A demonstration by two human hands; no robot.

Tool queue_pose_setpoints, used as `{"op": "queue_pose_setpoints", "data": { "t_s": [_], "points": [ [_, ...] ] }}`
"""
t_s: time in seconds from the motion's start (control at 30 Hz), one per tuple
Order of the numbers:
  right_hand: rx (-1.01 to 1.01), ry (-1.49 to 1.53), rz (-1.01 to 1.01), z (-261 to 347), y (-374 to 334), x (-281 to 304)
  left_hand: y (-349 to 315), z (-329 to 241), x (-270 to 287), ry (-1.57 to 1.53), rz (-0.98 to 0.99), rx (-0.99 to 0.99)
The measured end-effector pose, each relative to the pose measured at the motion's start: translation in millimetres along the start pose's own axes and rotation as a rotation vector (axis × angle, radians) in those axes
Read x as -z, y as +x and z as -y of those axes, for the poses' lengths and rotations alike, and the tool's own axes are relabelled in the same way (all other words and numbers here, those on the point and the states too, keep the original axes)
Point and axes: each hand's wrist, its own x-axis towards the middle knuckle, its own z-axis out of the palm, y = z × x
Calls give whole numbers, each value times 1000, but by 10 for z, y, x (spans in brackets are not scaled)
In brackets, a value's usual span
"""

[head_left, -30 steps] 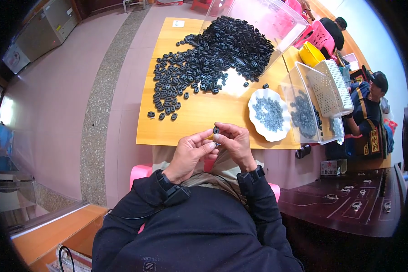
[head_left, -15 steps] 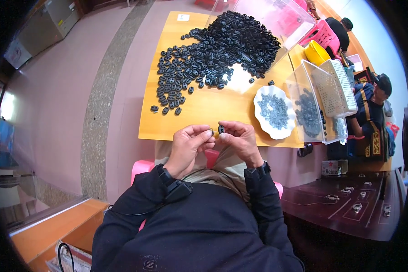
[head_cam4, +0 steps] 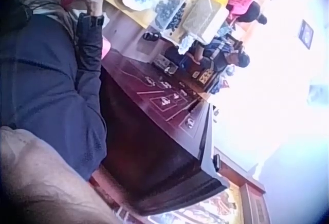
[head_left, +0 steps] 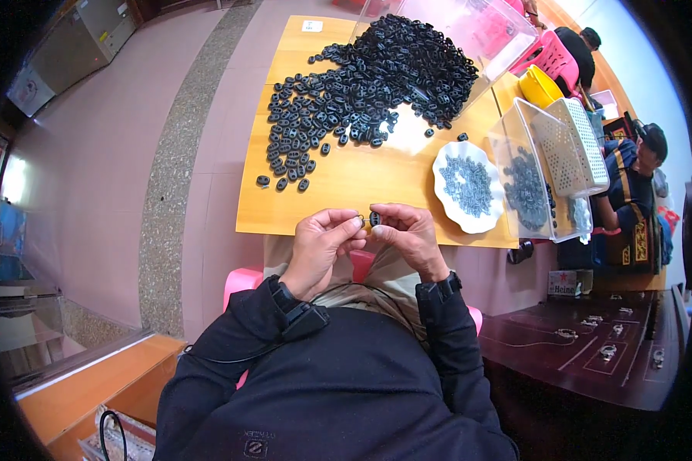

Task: The person picks up a black plastic cord lock and a metal spring by hand, inserts the spring into the cord lock, and places the assembled unit into a white bowl.

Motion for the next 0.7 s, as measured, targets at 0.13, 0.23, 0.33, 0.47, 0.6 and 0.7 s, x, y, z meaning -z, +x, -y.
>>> {"op": "queue_pose_setpoints", "data": {
  "t_s": [0.13,0.23,0.33,0.47,0.6,0.7],
  "points": [
    [1,-19,13,57,-11,-21,-2,-3,0,-3,-4,-3],
    [-1,-4,22,56,-14,-18,0,1,8,-4,1,1],
    [5,5,29,80,-19,-36,-2,0,5,-2,0,3],
    [-2,3,38,81,-22,-37,-5,-5,12,13,2,4],
    [-17,18,64,67,-21,-25,16,21,41,9,26,16],
    [-25,-2,72,84,-19,-39,26,44,55,30,49,19]
  ]
}}
